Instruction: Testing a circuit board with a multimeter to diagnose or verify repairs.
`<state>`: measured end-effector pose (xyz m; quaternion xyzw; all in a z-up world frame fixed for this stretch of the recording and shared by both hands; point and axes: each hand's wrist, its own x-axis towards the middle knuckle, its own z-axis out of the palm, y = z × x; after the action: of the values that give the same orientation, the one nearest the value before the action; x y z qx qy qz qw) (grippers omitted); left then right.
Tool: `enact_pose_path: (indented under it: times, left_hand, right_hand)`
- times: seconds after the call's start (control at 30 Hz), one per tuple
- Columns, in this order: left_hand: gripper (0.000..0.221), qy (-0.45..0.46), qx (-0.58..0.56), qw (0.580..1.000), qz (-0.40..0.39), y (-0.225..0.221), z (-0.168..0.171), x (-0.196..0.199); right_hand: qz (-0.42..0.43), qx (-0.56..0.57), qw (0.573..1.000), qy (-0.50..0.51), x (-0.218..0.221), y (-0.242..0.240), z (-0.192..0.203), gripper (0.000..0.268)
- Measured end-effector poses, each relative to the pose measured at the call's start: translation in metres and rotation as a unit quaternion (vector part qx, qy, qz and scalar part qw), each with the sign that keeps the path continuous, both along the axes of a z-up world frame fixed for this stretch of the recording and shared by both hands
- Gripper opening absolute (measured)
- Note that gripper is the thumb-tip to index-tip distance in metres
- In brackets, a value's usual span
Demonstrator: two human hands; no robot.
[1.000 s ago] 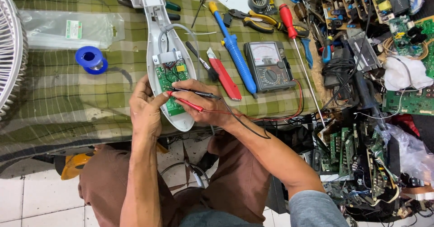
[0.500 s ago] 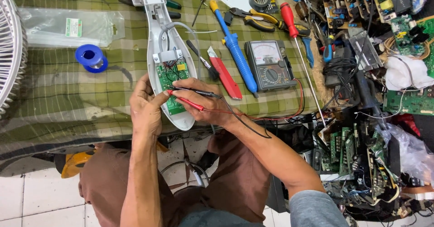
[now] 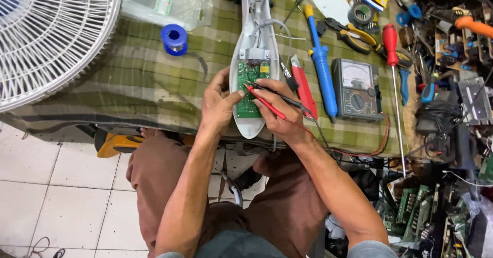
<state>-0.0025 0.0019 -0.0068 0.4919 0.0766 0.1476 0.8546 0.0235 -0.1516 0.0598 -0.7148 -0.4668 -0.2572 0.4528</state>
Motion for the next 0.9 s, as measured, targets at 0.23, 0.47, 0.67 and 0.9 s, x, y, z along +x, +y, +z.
enact_pose_path:
  times: [0.23, 0.47, 0.67, 0.9]
  left_hand:
    - [0.067, -0.003, 0.007, 1.0, 0.008, 0.0, 0.001, 0.0]
    - [0.065, -0.009, 0.007, 1.0, 0.015, -0.003, 0.001, 0.0]
    - [0.065, -0.017, 0.016, 0.999, 0.029, -0.004, 0.002, 0.0]
    - [0.066, -0.02, 0.006, 0.999, 0.032, -0.002, 0.0, 0.001]
  right_hand:
    - [0.0, -0.007, 1.0, -0.013, 0.001, 0.006, 0.001, 0.012]
    - [0.004, -0.01, 1.0, 0.0, 0.001, 0.005, 0.004, 0.014]
    - [0.008, -0.019, 1.0, 0.01, -0.001, 0.007, 0.012, 0.014]
    - [0.003, -0.03, 0.999, 0.023, 0.006, 0.004, 0.004, 0.014]
